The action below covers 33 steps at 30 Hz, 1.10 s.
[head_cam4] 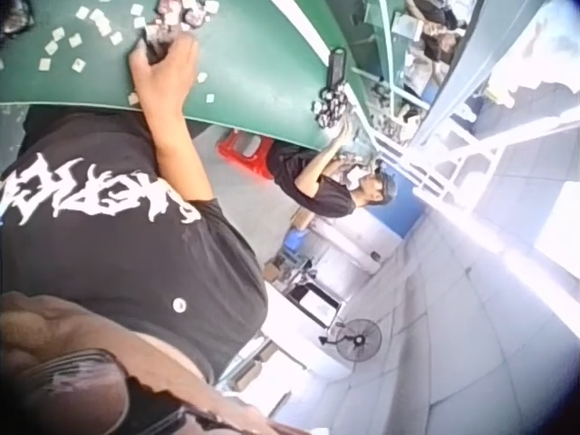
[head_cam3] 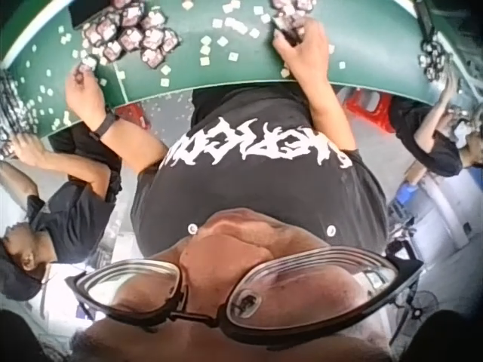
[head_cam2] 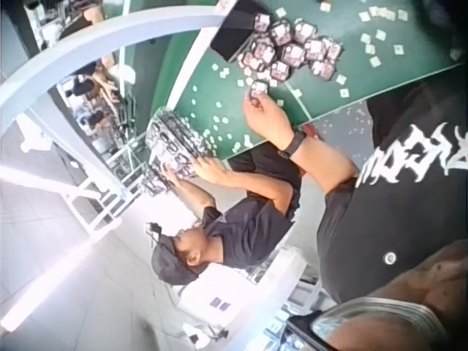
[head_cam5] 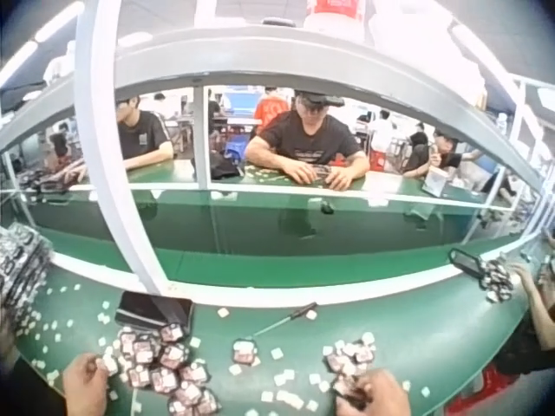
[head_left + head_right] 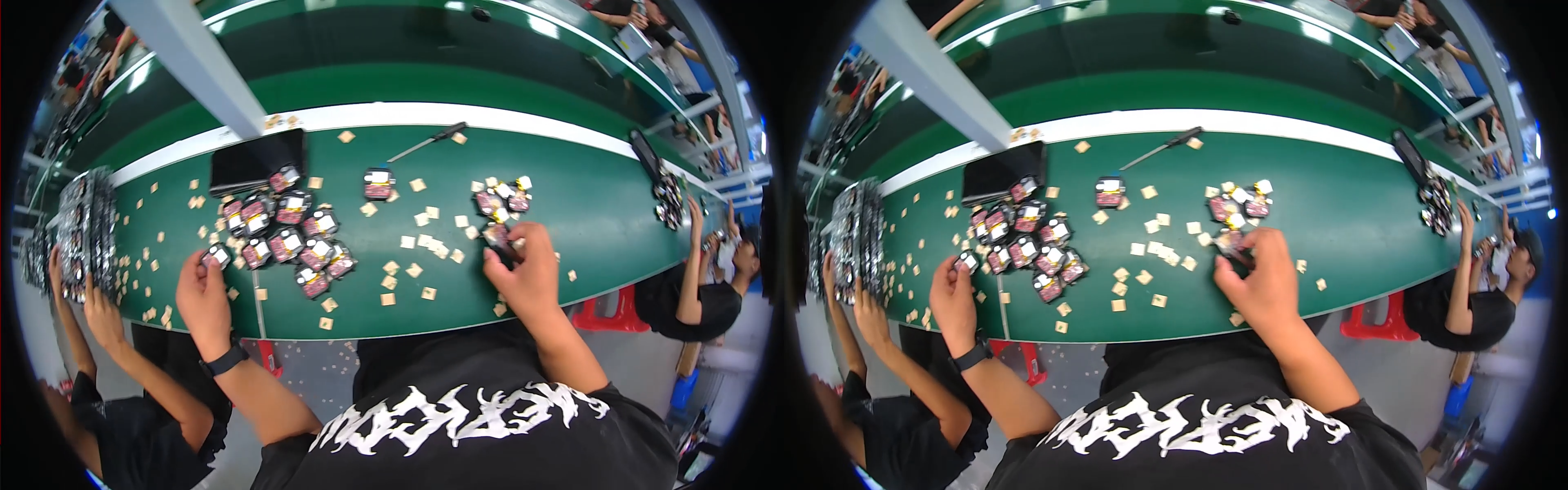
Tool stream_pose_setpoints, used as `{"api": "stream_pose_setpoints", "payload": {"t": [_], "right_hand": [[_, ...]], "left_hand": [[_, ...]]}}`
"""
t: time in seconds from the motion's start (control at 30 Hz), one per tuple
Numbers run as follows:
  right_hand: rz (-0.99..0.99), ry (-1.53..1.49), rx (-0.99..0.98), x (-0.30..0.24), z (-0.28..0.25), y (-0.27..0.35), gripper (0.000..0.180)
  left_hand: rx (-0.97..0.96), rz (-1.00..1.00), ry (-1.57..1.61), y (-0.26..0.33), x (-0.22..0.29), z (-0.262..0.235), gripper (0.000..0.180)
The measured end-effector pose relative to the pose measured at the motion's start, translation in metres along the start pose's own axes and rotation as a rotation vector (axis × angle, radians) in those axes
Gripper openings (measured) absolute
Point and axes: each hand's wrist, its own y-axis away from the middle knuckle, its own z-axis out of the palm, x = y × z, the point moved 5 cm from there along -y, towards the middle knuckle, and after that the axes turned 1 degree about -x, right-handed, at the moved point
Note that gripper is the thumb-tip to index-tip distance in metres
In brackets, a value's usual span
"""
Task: Applying stickers and connecting small wires to electronic components using tweezers.
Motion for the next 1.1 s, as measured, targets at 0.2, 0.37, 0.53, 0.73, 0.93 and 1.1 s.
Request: {"api": "stream_pose_setpoints", "payload": {"t": [0.2,0.37,0.53,0.73,0.93,1.1], "right_hand": [[-0.102,-0.279,-0.087,-0.022,-0.007,0.011,0.046],[-0.283,-0.322,-0.155,-0.048,-0.015,0.021,0.045],[-0.430,-0.359,-0.195,-0.053,-0.013,0.020,0.033],[-0.444,-0.455,-0.493,-0.031,-0.019,0.022,0.025],[-0.314,-0.604,-0.659,-0.019,-0.022,0.012,0.018],[-0.061,-0.541,-0.394,-0.004,-0.034,0.013,0.016]], "left_hand": [[0.334,0.586,-0.671,0.027,0.075,0.018,0.026],[-0.437,0.280,0.398,0.108,0.128,0.106,0.037],[-1.191,-0.269,1.017,0.166,0.149,0.176,0.061],[-1.441,-0.454,1.310,0.165,0.148,0.181,0.067],[-1.346,-0.551,1.225,0.168,0.149,0.190,0.051],[-1.171,-0.438,1.068,0.170,0.151,0.199,0.033]]}}
